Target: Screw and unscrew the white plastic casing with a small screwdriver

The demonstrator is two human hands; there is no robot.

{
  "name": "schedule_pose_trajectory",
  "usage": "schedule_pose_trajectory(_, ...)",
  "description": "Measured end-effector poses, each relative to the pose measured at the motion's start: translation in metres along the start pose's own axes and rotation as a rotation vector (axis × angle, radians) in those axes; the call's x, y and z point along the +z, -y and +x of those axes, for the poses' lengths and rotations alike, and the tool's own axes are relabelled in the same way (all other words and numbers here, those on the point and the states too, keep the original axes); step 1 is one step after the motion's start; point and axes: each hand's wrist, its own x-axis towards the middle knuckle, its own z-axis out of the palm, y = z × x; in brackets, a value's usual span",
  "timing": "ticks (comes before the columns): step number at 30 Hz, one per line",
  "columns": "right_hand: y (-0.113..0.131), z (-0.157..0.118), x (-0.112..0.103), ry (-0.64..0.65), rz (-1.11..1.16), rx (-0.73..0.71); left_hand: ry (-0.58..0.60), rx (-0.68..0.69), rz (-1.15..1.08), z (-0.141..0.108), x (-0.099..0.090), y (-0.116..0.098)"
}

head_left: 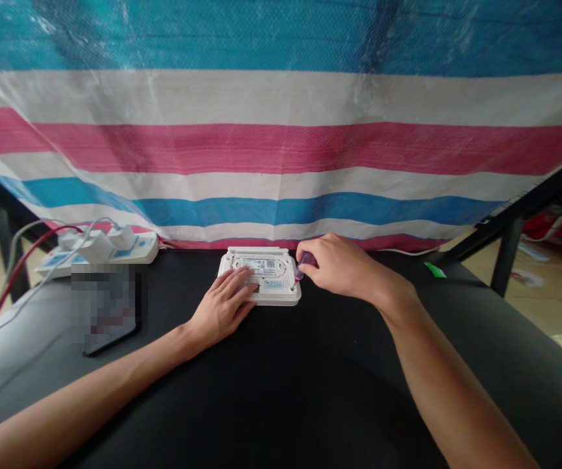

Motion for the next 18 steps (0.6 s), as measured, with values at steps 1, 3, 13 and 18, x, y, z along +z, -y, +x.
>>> schedule_pose_trajectory(1, 0.001, 0.000, 0.000, 0.007, -0.006, 0.004, -0.001, 0.001, 0.002, 0.000, 0.000, 0.000)
schedule_pose_trajectory(3, 0.002, 0.001, 0.001, 0.015, -0.036, 0.018, -0.003, 0.005, 0.008, 0.000, 0.000, 0.000)
schedule_pose_trajectory(13, 0.010, 0.005, 0.011, 0.058, -0.144, 0.033, -0.013, 0.026, 0.037, -0.001, 0.001, 0.000)
schedule_pose_trajectory(18, 0.008, 0.004, 0.009, 0.061, -0.075, -0.013, -0.012, 0.013, 0.031, 0.000, 0.001, 0.000)
